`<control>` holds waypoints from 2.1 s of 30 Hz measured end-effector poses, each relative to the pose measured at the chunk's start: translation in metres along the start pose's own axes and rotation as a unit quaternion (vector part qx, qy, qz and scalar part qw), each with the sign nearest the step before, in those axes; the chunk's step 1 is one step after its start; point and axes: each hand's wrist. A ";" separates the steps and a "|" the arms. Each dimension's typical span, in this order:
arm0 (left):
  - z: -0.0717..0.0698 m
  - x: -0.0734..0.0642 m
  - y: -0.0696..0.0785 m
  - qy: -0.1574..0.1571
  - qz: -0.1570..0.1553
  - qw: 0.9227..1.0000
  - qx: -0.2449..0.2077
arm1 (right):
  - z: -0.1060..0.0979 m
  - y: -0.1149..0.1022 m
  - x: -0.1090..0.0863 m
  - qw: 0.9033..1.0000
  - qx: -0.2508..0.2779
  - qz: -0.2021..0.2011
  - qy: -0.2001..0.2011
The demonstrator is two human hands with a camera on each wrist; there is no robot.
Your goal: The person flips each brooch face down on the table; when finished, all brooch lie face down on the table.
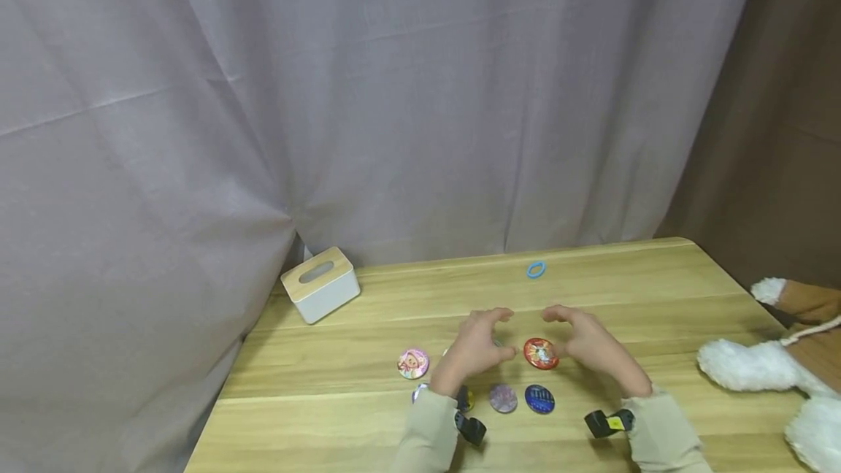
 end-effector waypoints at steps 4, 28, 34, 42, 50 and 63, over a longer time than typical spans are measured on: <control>0.008 0.004 -0.001 -0.010 0.013 0.999 0.031 | 0.006 0.004 0.000 1.000 0.006 -0.001 -0.018; 0.027 0.006 0.010 -0.017 0.041 0.992 0.118 | 0.019 0.017 -0.003 0.995 -0.083 0.003 -0.054; 0.031 0.006 0.011 -0.010 0.052 0.989 0.141 | 0.020 0.012 -0.002 0.989 -0.117 0.007 -0.091; 0.036 0.004 0.009 0.022 0.049 0.983 0.175 | 0.029 0.002 0.001 0.983 -0.141 0.000 -0.114; 0.032 0.002 0.009 0.032 0.034 0.977 0.207 | 0.036 0.001 0.004 0.983 -0.152 -0.013 -0.103; 0.012 -0.001 0.003 -0.007 0.022 0.977 0.212 | 0.039 0.000 0.003 0.986 -0.136 -0.024 -0.091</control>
Point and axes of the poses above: each hand's wrist, its own x-axis towards the middle knuckle, its own z-axis out of the palm, y = z × x, and after that the axes turned 15 degrees about -z, right-handed
